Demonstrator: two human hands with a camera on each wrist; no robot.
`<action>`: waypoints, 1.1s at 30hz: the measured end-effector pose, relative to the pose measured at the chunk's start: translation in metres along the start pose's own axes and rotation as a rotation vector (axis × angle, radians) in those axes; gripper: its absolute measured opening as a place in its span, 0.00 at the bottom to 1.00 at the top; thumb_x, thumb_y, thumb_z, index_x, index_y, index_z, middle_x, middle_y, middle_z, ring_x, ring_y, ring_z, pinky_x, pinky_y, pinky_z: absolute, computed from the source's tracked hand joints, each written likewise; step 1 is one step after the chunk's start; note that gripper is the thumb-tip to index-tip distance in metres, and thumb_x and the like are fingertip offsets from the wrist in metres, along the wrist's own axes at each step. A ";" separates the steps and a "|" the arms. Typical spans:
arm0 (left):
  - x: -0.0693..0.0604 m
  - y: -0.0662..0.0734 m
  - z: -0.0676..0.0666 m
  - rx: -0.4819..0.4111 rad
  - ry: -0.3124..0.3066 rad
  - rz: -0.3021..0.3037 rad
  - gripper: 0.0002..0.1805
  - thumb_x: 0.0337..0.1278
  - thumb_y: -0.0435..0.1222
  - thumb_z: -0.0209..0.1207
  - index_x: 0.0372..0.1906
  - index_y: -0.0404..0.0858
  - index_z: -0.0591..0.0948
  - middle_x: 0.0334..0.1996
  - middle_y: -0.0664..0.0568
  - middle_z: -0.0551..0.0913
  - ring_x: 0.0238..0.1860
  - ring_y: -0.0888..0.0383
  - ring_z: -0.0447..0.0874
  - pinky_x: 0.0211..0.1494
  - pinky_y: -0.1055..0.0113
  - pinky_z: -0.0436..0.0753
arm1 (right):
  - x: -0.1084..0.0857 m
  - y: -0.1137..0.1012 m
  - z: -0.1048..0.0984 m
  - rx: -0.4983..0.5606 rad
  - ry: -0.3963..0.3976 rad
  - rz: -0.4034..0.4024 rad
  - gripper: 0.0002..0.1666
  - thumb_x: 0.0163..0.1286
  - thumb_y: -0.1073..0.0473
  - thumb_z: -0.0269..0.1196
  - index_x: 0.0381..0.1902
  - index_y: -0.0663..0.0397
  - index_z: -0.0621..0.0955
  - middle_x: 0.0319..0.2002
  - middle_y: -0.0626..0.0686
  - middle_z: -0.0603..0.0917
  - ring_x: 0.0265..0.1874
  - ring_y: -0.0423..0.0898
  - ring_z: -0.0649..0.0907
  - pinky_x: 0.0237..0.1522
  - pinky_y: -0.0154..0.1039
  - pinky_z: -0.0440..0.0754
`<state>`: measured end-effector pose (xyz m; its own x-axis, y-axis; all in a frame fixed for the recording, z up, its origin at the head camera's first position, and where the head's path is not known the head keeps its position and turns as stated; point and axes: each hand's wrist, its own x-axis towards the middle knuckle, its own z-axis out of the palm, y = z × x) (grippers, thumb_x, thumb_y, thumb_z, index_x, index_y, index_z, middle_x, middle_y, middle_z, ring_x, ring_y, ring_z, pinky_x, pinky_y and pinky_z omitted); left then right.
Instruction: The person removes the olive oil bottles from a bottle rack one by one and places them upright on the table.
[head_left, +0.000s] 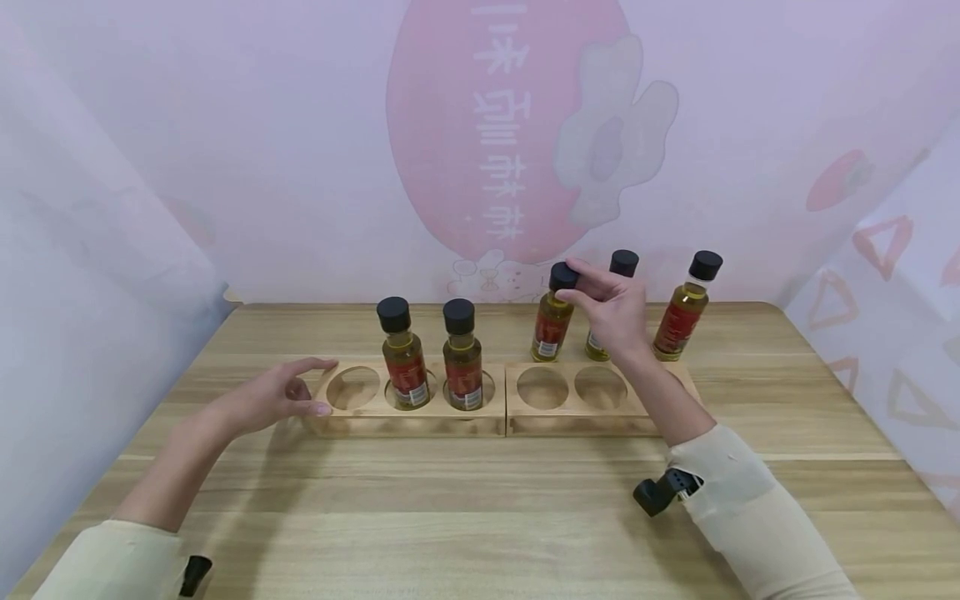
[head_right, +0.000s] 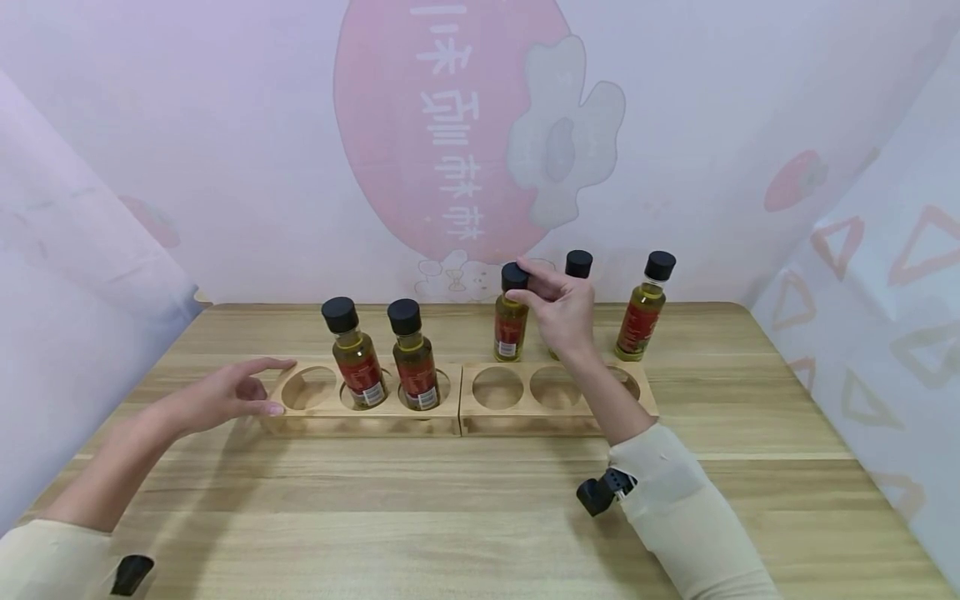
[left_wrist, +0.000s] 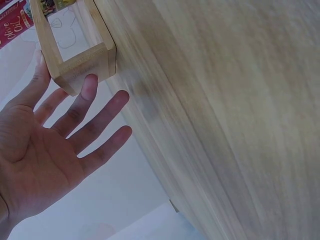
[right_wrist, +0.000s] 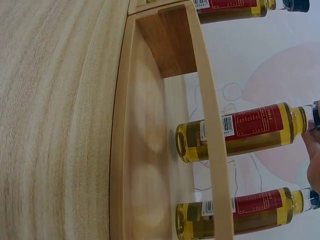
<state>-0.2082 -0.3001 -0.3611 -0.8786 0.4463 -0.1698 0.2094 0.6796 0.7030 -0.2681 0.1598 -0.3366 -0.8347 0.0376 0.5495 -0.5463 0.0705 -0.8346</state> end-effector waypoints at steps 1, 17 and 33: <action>0.000 0.000 0.000 -0.001 0.000 -0.002 0.43 0.67 0.36 0.67 0.77 0.25 0.59 0.25 0.49 0.77 0.27 0.56 0.72 0.32 0.66 0.72 | 0.000 0.001 0.000 0.001 0.002 0.002 0.26 0.60 0.77 0.72 0.58 0.67 0.84 0.45 0.71 0.86 0.37 0.33 0.90 0.43 0.27 0.82; 0.001 -0.005 -0.003 -0.014 0.006 0.005 0.43 0.65 0.37 0.69 0.76 0.26 0.61 0.26 0.46 0.79 0.30 0.53 0.76 0.36 0.65 0.74 | 0.001 0.006 0.004 0.047 0.004 0.009 0.26 0.60 0.80 0.71 0.58 0.72 0.83 0.49 0.72 0.84 0.40 0.31 0.89 0.49 0.32 0.84; 0.000 -0.014 -0.004 -0.084 -0.003 0.055 0.42 0.65 0.34 0.69 0.77 0.26 0.61 0.25 0.42 0.80 0.26 0.53 0.78 0.32 0.63 0.76 | 0.004 0.006 0.007 0.035 0.017 0.051 0.26 0.60 0.78 0.72 0.58 0.70 0.84 0.50 0.70 0.85 0.40 0.33 0.89 0.49 0.33 0.84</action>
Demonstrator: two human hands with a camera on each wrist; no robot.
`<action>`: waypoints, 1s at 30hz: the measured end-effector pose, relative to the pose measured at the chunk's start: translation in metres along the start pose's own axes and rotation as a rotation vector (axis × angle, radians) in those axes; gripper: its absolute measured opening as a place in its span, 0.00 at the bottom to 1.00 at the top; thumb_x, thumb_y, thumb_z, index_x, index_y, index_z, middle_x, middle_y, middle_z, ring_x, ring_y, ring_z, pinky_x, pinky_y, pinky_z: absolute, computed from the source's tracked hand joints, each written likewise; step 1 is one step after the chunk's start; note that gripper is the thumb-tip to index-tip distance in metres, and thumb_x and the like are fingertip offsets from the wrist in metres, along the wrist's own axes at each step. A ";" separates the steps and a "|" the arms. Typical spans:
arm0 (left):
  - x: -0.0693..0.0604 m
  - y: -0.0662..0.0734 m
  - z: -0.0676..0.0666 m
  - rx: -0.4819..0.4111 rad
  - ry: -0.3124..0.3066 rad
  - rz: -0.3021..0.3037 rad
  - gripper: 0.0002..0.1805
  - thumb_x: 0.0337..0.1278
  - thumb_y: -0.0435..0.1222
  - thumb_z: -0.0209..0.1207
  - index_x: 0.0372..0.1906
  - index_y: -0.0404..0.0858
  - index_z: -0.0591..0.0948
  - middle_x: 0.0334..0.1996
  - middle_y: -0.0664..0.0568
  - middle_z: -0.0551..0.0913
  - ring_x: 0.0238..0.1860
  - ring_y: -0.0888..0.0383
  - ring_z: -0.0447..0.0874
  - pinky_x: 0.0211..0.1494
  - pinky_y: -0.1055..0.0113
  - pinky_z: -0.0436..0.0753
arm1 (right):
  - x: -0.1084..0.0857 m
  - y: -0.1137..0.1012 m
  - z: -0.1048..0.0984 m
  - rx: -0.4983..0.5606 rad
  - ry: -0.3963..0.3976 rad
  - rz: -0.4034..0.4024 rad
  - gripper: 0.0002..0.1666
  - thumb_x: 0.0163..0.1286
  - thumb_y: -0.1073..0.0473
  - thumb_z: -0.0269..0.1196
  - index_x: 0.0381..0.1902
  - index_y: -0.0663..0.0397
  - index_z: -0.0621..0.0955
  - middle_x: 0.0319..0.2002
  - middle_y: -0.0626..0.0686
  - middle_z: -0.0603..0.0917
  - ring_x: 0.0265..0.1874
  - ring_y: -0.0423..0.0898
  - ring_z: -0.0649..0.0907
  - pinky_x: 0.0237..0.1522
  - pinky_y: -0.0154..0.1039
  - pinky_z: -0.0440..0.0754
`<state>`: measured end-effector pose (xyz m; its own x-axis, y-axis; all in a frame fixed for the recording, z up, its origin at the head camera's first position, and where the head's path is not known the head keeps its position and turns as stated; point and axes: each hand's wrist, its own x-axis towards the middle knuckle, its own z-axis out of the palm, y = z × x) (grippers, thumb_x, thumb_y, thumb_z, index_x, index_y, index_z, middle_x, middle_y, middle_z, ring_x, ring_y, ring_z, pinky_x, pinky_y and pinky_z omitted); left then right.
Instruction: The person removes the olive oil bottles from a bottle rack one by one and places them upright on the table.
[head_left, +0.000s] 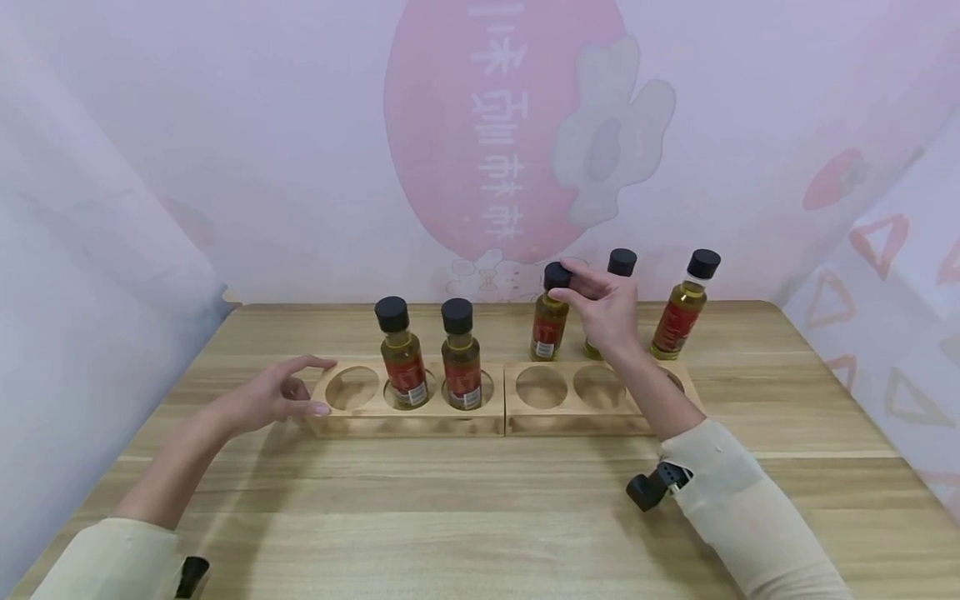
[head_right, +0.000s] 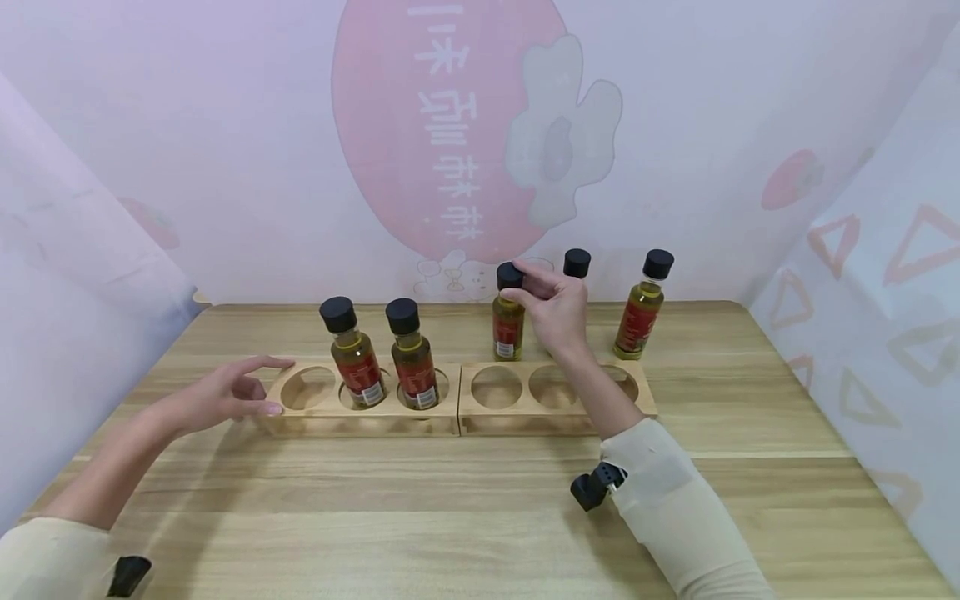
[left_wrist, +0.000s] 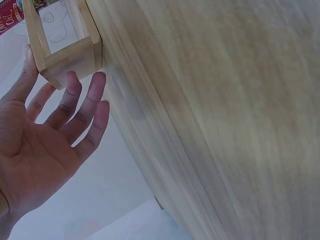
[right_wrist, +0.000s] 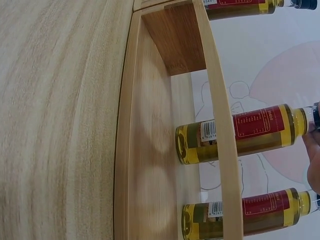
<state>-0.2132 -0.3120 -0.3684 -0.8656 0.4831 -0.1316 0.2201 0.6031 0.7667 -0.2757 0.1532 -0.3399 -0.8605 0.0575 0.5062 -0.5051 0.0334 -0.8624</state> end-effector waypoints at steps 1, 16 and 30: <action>0.000 0.000 0.000 -0.006 0.000 0.002 0.42 0.65 0.34 0.68 0.77 0.26 0.60 0.25 0.42 0.80 0.26 0.53 0.79 0.32 0.62 0.76 | 0.001 0.000 0.000 0.000 0.003 0.003 0.26 0.60 0.78 0.72 0.58 0.70 0.84 0.49 0.70 0.85 0.41 0.33 0.89 0.49 0.33 0.84; -0.002 -0.002 -0.001 -0.013 -0.001 0.016 0.41 0.68 0.33 0.67 0.77 0.26 0.59 0.24 0.43 0.80 0.24 0.51 0.81 0.25 0.63 0.76 | 0.007 0.003 0.005 -0.032 0.026 0.030 0.28 0.61 0.74 0.73 0.60 0.66 0.83 0.50 0.69 0.86 0.41 0.33 0.89 0.48 0.32 0.84; -0.002 -0.002 0.000 0.005 -0.001 -0.002 0.42 0.67 0.33 0.67 0.78 0.27 0.59 0.22 0.44 0.78 0.22 0.51 0.80 0.24 0.63 0.75 | 0.010 0.005 0.007 -0.095 0.021 0.048 0.27 0.63 0.72 0.73 0.61 0.63 0.84 0.51 0.66 0.87 0.47 0.42 0.90 0.50 0.31 0.84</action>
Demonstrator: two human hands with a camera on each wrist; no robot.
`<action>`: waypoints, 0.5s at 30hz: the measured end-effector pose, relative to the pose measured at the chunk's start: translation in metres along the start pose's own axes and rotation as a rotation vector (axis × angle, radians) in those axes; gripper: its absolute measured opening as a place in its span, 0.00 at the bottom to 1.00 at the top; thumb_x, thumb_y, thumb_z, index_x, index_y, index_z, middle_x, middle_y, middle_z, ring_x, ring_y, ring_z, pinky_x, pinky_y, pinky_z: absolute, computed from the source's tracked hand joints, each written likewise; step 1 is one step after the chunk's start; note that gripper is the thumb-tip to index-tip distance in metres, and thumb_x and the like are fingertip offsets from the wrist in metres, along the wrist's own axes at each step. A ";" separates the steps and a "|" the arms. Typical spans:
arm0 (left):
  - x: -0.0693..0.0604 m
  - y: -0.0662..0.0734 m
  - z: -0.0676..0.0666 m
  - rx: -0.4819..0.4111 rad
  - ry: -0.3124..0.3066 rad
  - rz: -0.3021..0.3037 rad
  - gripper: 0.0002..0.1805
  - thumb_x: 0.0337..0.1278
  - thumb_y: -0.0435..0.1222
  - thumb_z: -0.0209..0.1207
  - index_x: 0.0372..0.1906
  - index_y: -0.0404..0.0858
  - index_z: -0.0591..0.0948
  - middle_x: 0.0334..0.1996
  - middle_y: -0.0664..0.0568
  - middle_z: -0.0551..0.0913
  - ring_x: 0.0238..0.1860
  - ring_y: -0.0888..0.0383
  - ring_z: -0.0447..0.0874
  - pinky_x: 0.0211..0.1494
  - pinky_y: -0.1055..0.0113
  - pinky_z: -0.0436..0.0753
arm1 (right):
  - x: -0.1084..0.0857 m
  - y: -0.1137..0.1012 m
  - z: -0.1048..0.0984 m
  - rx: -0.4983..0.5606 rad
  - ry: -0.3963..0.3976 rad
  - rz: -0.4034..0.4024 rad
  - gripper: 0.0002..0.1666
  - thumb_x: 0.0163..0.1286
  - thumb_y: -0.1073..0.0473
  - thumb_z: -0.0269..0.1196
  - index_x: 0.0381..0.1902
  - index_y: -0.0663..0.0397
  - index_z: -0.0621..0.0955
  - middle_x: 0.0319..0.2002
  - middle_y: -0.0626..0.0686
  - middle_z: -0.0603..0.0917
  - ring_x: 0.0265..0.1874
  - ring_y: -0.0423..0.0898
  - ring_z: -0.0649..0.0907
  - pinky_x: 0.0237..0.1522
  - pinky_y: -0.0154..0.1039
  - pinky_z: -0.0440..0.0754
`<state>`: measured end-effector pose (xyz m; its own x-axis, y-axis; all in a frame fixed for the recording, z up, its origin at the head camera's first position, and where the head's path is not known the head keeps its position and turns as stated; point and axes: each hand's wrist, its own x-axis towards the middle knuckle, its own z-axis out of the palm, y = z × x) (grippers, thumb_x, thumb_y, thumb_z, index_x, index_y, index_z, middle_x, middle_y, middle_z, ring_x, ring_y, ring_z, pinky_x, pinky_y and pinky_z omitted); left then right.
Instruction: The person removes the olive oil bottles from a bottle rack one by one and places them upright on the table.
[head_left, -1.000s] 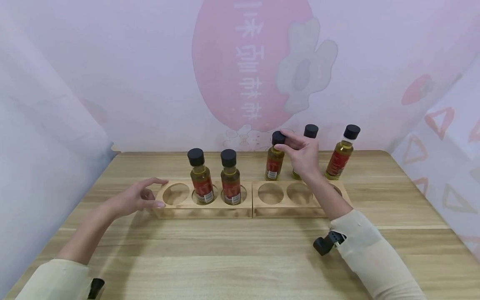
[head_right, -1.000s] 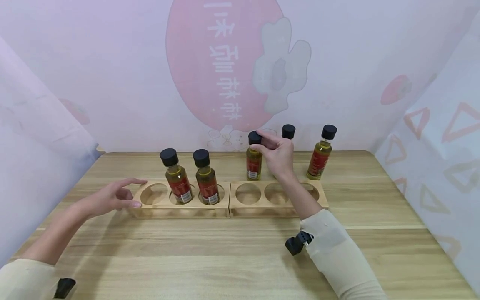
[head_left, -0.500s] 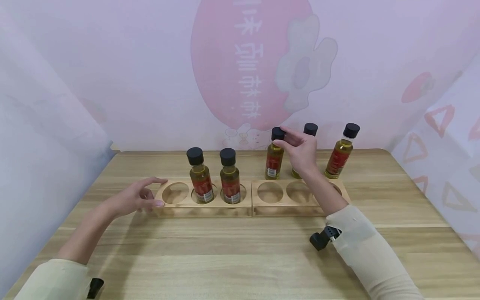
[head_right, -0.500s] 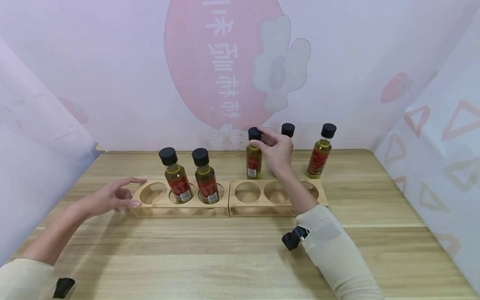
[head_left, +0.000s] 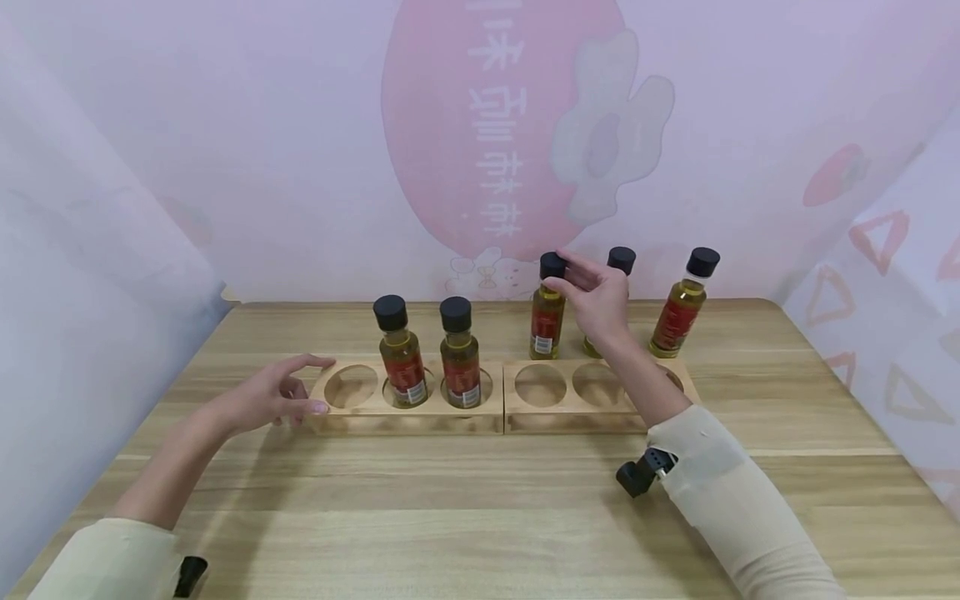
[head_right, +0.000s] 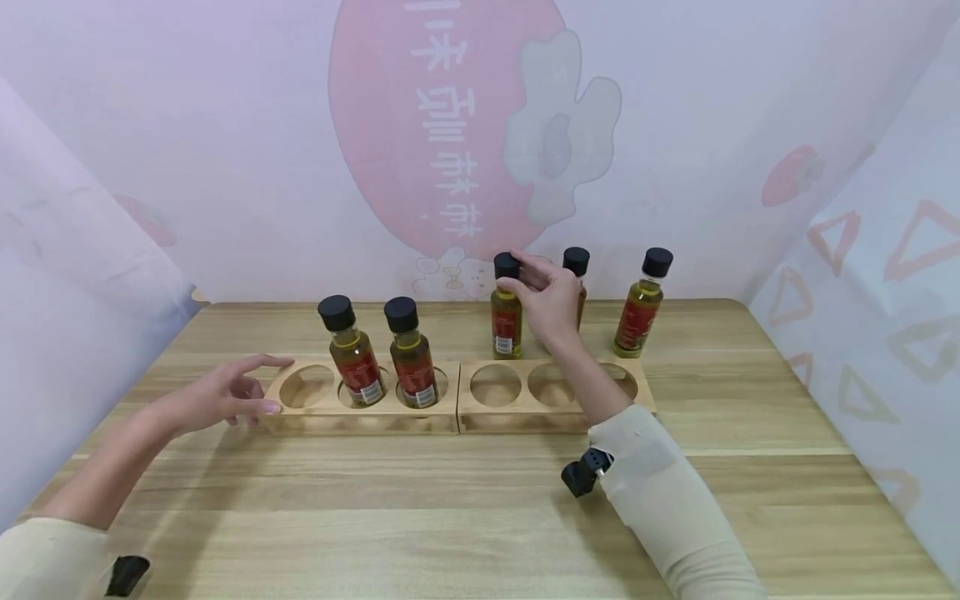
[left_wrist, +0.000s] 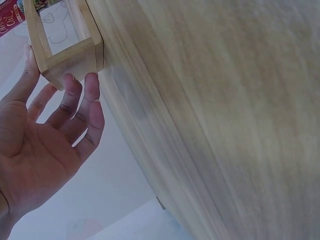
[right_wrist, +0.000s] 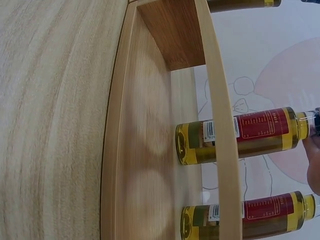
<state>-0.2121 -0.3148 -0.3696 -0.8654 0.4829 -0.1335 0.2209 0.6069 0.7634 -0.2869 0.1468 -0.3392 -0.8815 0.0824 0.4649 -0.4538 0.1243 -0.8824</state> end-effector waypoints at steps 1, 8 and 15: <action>0.000 0.000 0.000 -0.001 0.000 -0.003 0.42 0.67 0.33 0.67 0.78 0.27 0.59 0.22 0.44 0.78 0.22 0.51 0.80 0.24 0.63 0.75 | 0.000 0.000 0.000 -0.011 0.001 0.001 0.27 0.63 0.71 0.73 0.61 0.62 0.84 0.51 0.66 0.87 0.48 0.45 0.90 0.50 0.31 0.84; -0.001 0.002 0.000 -0.004 -0.004 -0.009 0.42 0.67 0.33 0.67 0.78 0.27 0.59 0.22 0.43 0.78 0.22 0.50 0.80 0.25 0.63 0.75 | 0.001 0.001 0.001 -0.031 0.002 0.004 0.26 0.64 0.68 0.74 0.61 0.60 0.85 0.51 0.64 0.87 0.52 0.52 0.88 0.52 0.33 0.83; 0.000 0.001 0.000 0.003 -0.007 -0.010 0.42 0.68 0.34 0.67 0.78 0.28 0.59 0.22 0.44 0.78 0.23 0.51 0.80 0.25 0.63 0.75 | 0.003 0.001 0.004 -0.035 0.014 0.021 0.26 0.64 0.66 0.74 0.61 0.59 0.85 0.51 0.63 0.88 0.53 0.52 0.88 0.52 0.33 0.83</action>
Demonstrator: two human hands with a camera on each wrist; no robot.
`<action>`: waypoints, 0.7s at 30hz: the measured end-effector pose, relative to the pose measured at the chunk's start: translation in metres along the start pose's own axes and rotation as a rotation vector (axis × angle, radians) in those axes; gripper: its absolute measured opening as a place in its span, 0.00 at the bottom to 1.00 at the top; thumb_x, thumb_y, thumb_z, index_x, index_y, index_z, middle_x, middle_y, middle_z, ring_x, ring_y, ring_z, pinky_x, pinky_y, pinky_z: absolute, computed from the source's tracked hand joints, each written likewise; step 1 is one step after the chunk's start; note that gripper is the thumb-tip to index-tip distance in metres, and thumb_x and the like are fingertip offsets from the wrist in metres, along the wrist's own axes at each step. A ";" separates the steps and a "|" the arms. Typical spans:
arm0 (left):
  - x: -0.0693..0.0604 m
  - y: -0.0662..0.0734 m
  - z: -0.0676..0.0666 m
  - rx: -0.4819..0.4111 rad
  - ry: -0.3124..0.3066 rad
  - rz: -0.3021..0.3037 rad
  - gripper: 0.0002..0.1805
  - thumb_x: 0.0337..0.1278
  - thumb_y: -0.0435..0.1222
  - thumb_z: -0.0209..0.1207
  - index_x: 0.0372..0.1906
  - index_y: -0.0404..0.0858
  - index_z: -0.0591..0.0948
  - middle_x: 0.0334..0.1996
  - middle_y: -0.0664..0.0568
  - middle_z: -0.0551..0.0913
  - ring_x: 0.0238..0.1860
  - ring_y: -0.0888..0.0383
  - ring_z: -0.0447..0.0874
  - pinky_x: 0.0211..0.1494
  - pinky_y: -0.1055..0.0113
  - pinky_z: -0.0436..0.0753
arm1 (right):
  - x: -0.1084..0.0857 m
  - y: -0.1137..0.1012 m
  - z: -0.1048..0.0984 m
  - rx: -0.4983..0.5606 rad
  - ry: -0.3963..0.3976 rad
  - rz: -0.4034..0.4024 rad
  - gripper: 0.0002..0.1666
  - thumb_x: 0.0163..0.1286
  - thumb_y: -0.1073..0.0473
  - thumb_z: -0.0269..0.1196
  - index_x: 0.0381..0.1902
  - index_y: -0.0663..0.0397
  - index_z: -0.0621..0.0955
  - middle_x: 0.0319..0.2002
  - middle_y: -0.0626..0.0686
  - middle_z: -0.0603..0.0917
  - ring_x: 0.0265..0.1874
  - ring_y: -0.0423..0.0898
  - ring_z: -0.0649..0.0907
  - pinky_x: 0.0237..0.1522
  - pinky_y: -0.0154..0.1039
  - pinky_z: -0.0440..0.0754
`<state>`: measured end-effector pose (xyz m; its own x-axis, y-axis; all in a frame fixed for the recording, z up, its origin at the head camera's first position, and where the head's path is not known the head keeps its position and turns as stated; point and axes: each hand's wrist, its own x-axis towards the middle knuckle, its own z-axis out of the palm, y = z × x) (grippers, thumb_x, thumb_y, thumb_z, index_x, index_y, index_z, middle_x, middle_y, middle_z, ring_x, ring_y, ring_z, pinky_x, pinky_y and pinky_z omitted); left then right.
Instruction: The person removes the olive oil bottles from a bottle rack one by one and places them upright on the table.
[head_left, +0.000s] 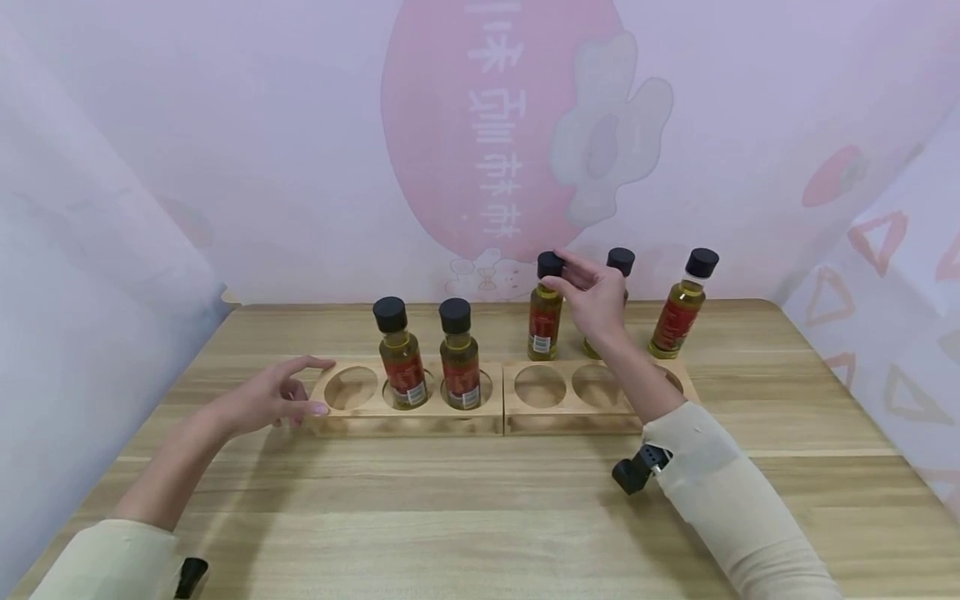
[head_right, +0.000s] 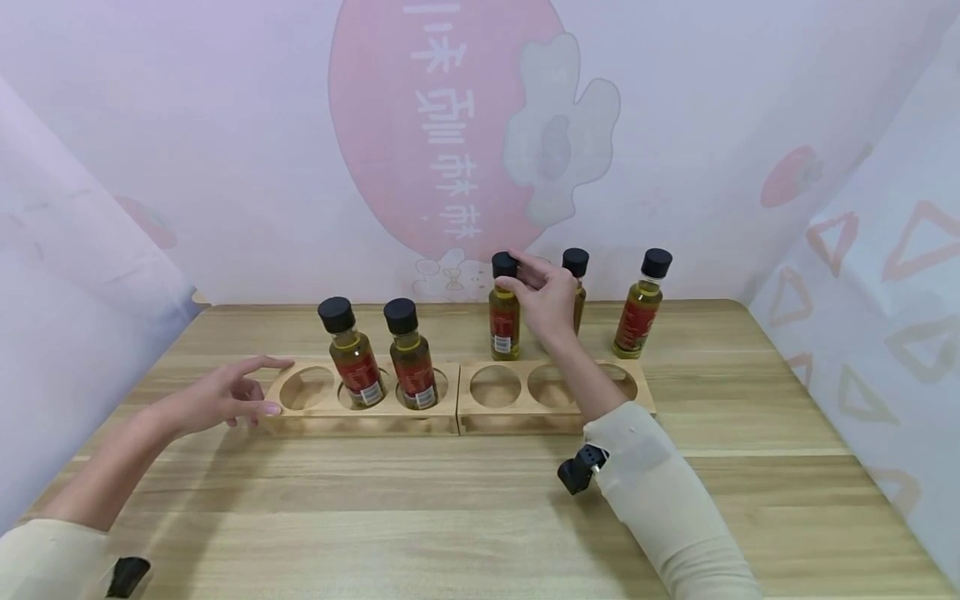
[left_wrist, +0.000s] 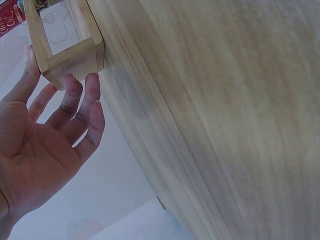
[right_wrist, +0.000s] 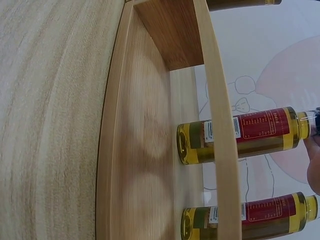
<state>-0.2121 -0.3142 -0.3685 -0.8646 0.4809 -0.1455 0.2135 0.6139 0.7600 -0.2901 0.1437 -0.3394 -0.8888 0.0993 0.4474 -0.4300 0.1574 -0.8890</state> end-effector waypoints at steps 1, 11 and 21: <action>0.000 0.000 0.000 -0.002 0.000 -0.003 0.42 0.67 0.34 0.67 0.78 0.28 0.59 0.22 0.44 0.78 0.23 0.51 0.80 0.25 0.63 0.75 | 0.000 0.000 0.000 -0.001 0.000 -0.001 0.26 0.64 0.66 0.74 0.61 0.59 0.85 0.51 0.63 0.88 0.53 0.52 0.88 0.52 0.33 0.83; 0.001 -0.001 -0.001 -0.008 -0.005 -0.005 0.42 0.68 0.34 0.67 0.78 0.28 0.59 0.23 0.43 0.78 0.23 0.51 0.80 0.24 0.62 0.75 | 0.002 0.000 -0.002 0.026 -0.069 0.002 0.30 0.64 0.69 0.73 0.65 0.62 0.82 0.57 0.65 0.85 0.57 0.56 0.86 0.55 0.37 0.82; 0.002 -0.001 -0.001 -0.005 -0.007 -0.009 0.42 0.67 0.34 0.67 0.78 0.28 0.59 0.22 0.43 0.78 0.23 0.50 0.80 0.25 0.64 0.74 | -0.009 -0.008 -0.007 -0.104 -0.096 -0.048 0.38 0.65 0.64 0.75 0.71 0.60 0.76 0.68 0.61 0.79 0.68 0.53 0.78 0.67 0.43 0.75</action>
<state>-0.2144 -0.3150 -0.3687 -0.8633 0.4797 -0.1569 0.2036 0.6153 0.7615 -0.2773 0.1480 -0.3355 -0.8811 -0.0048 0.4729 -0.4576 0.2613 -0.8499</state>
